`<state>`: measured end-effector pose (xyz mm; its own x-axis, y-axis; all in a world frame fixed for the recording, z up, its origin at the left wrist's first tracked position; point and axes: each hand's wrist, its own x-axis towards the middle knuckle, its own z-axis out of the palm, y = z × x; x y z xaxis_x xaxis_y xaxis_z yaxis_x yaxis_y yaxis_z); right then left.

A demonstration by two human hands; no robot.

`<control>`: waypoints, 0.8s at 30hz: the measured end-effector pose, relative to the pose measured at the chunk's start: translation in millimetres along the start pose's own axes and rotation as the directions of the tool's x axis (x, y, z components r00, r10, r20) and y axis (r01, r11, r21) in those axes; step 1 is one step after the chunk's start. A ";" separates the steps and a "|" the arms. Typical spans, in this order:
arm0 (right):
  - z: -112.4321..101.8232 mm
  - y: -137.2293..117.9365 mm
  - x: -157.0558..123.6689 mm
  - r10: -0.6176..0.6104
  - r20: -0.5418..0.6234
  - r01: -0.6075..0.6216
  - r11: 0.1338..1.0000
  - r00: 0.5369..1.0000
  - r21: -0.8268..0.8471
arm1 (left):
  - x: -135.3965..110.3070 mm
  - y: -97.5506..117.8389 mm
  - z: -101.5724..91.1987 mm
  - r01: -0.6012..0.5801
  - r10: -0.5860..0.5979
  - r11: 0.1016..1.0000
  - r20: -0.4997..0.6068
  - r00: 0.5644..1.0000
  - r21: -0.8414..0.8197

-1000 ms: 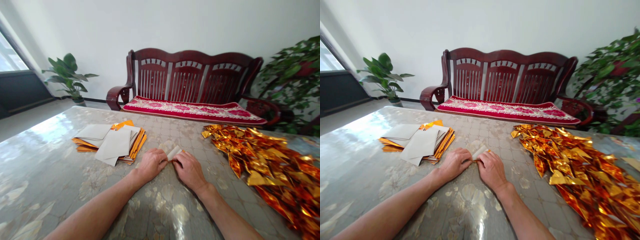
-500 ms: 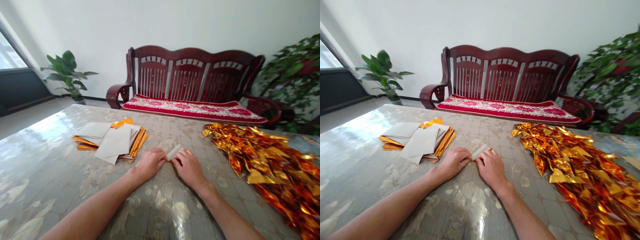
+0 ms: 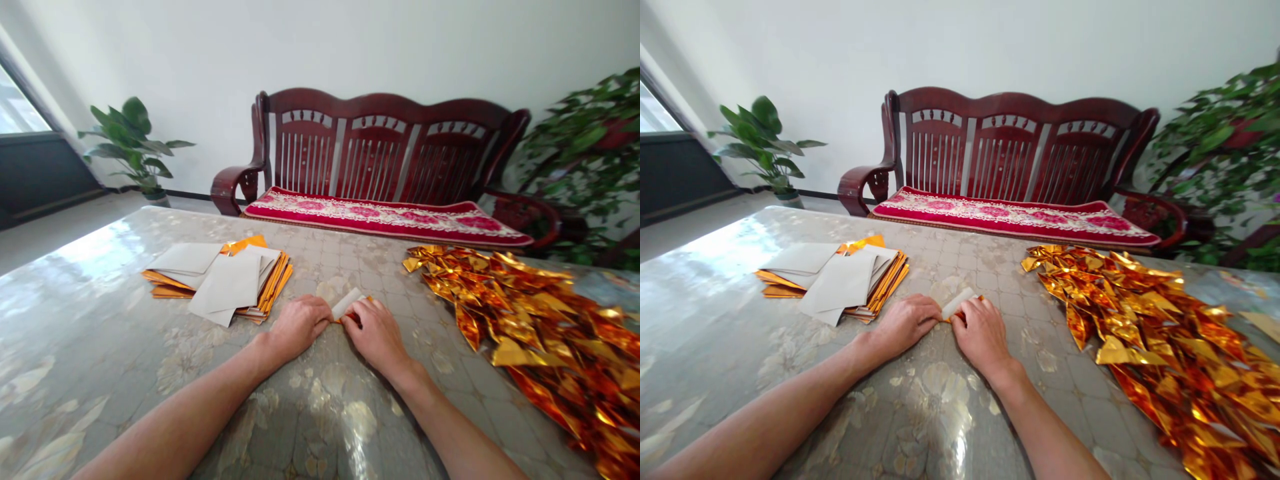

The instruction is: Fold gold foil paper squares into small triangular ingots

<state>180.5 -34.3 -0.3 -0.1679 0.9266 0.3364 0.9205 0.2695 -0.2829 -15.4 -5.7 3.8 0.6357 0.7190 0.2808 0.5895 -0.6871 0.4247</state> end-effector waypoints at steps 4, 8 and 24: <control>0.0 -0.8 0.7 0.015 0.016 -0.015 1.000 1.000 -0.027 | -1.6 1.0 -2.3 -0.014 0.013 1.000 0.008 1.000 0.021; 0.5 -1.3 0.8 0.020 0.009 -0.019 0.999 1.000 -0.043 | -2.6 0.9 -2.7 -0.010 0.010 1.000 0.011 1.000 0.018; -1.9 -3.8 1.4 0.006 0.023 -0.004 0.998 1.000 -0.066 | 5.1 20.7 6.8 0.183 -0.164 0.956 -0.098 0.982 0.227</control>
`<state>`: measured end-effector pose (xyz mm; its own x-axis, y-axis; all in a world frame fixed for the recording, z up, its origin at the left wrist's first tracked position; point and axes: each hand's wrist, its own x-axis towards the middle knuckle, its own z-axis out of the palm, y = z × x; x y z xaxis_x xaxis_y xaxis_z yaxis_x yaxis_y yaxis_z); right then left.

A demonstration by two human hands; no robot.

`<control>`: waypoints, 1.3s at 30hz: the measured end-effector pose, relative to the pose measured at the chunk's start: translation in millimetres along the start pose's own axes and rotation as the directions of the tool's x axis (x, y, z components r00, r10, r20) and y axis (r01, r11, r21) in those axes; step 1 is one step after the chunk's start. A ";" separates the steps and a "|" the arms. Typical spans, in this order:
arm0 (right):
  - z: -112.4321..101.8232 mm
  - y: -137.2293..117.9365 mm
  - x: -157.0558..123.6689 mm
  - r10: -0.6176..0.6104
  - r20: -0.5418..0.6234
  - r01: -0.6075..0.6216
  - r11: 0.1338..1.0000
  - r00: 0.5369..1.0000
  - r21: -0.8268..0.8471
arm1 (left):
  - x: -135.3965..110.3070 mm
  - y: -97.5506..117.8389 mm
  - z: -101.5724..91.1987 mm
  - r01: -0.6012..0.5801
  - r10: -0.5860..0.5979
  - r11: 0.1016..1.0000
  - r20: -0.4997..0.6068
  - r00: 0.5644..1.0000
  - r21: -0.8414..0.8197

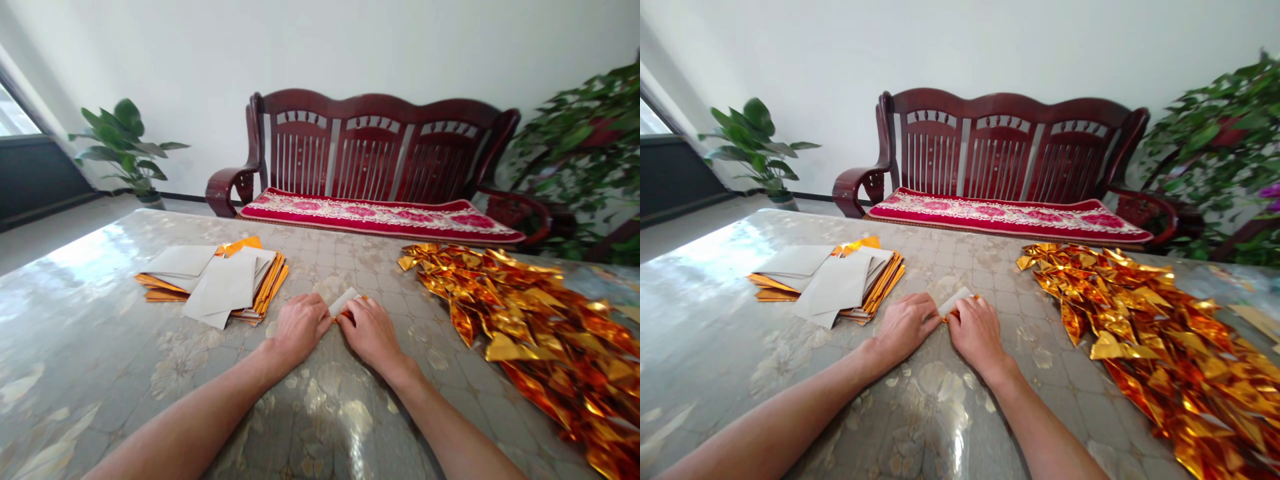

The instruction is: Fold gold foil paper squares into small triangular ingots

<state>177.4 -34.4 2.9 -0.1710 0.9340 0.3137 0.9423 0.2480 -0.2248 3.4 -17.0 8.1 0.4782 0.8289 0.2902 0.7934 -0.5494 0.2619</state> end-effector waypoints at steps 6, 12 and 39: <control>-0.1 2.0 0.6 0.012 0.021 -0.013 0.999 1.000 0.051 | 1.6 0.8 4.9 0.038 -0.038 0.999 -0.018 0.999 0.013; -2.5 5.9 1.3 0.067 0.062 -0.077 0.982 0.996 0.174 | 2.9 1.3 2.2 0.035 -0.035 0.999 -0.004 0.999 0.003; -0.4 18.5 1.4 0.180 0.085 -0.198 0.930 0.980 0.309 | 4.9 3.0 1.5 0.030 -0.030 0.998 -0.004 1.000 0.055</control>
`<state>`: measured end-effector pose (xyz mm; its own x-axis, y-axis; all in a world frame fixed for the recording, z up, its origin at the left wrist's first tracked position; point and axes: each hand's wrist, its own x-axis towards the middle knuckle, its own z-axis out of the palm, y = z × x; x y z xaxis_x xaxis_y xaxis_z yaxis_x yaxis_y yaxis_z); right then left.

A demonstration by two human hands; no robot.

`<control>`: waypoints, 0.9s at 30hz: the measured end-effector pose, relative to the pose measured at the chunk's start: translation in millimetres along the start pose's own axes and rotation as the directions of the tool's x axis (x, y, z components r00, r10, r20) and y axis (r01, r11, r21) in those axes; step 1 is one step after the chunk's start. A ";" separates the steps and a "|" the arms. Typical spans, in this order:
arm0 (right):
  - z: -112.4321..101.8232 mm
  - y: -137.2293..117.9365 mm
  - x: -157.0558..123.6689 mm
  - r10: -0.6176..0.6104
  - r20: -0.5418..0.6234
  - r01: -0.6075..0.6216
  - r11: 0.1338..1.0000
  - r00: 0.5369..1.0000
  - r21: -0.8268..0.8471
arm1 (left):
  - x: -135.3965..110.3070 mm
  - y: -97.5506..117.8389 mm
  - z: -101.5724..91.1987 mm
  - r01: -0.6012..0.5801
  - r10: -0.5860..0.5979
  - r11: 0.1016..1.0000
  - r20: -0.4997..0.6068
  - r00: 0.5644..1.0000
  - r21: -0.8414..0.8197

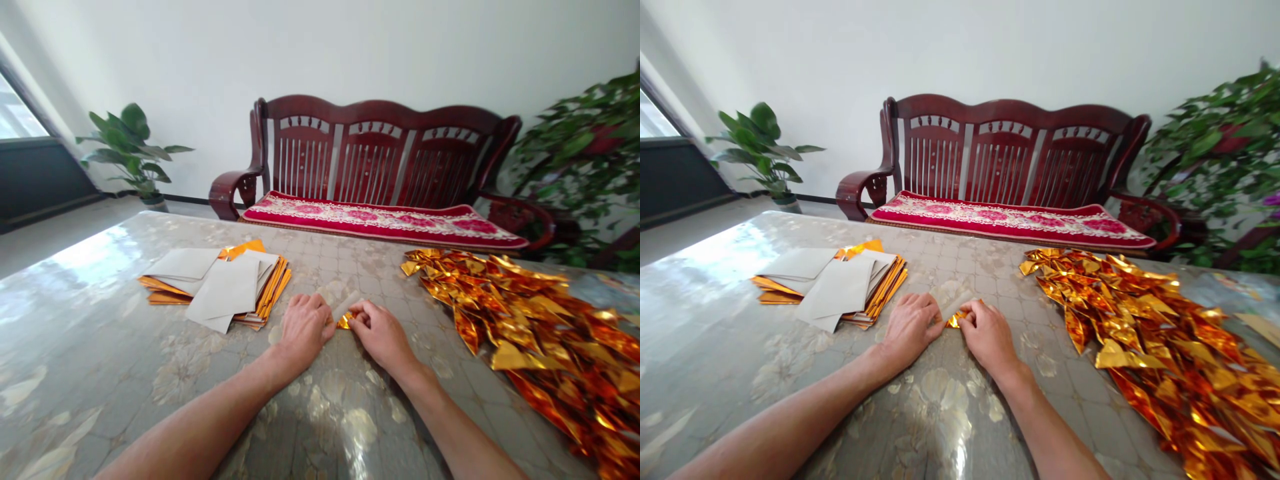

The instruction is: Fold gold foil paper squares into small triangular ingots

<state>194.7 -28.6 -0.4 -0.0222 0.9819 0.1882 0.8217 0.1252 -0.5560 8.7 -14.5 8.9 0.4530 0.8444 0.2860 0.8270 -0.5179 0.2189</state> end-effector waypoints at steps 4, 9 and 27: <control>0.4 -2.2 0.6 0.018 0.009 -0.017 0.999 1.000 -0.044 | 0.7 1.0 -1.6 0.011 -0.011 1.000 0.018 1.000 0.001; 0.3 -4.1 1.1 0.023 0.020 -0.022 0.998 1.000 -0.066 | 0.1 1.5 -1.9 0.005 -0.006 1.000 0.018 1.000 0.028; 1.4 -4.8 -2.4 -0.010 0.000 0.010 0.975 1.000 -0.223 | -8.8 9.8 5.8 -0.276 0.263 0.954 0.119 0.957 0.114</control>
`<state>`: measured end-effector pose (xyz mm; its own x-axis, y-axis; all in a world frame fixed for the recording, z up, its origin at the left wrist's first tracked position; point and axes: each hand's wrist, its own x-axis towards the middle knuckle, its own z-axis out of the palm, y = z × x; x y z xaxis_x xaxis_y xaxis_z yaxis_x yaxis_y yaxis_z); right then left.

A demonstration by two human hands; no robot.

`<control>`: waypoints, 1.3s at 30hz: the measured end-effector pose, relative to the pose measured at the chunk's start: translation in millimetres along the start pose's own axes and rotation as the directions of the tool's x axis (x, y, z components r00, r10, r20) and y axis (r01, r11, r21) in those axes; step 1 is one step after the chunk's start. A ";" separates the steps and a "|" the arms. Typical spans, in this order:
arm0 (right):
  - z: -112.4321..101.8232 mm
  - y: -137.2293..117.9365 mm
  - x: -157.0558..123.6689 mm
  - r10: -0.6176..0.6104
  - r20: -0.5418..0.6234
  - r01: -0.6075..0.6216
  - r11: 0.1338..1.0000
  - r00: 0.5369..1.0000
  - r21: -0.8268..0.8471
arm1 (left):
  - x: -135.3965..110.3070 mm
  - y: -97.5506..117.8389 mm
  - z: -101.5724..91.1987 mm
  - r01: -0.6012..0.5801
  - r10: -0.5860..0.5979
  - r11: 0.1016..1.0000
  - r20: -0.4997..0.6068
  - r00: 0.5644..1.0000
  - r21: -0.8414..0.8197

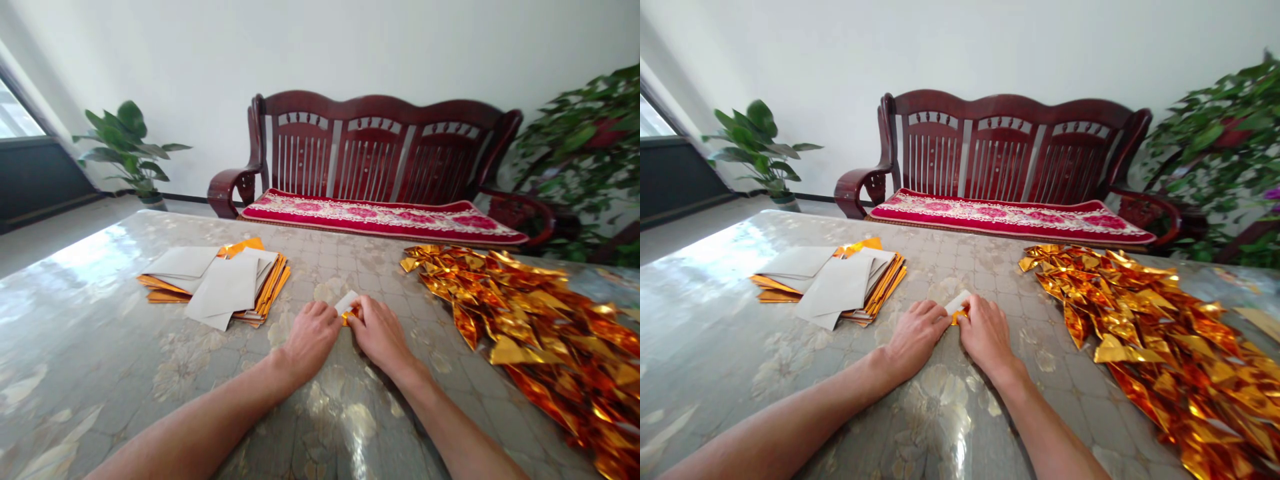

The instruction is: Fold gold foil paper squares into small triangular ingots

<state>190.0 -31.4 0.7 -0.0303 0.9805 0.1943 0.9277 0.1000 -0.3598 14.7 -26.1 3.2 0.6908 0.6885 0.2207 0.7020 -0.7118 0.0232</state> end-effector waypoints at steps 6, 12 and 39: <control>-3.1 3.1 -4.1 -0.011 -0.024 0.009 0.997 1.000 -0.074 | -4.4 8.4 -2.1 -0.048 0.044 0.994 0.044 0.998 0.101; -5.6 5.8 -2.6 -0.019 0.005 0.019 1.000 1.000 -0.023 | -9.0 9.8 -3.7 -0.058 0.050 0.990 0.064 0.997 0.129; -9.4 26.0 -5.3 -0.099 -0.011 0.099 0.973 0.995 0.210 | -3.5 2.8 -5.5 -0.125 0.128 0.990 0.040 0.991 -0.069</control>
<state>217.8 -35.6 -1.1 -0.1176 0.9639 0.2389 0.8212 0.2297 -0.5224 13.3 -31.3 7.9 0.7813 0.5968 0.1828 0.5966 -0.8001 0.0623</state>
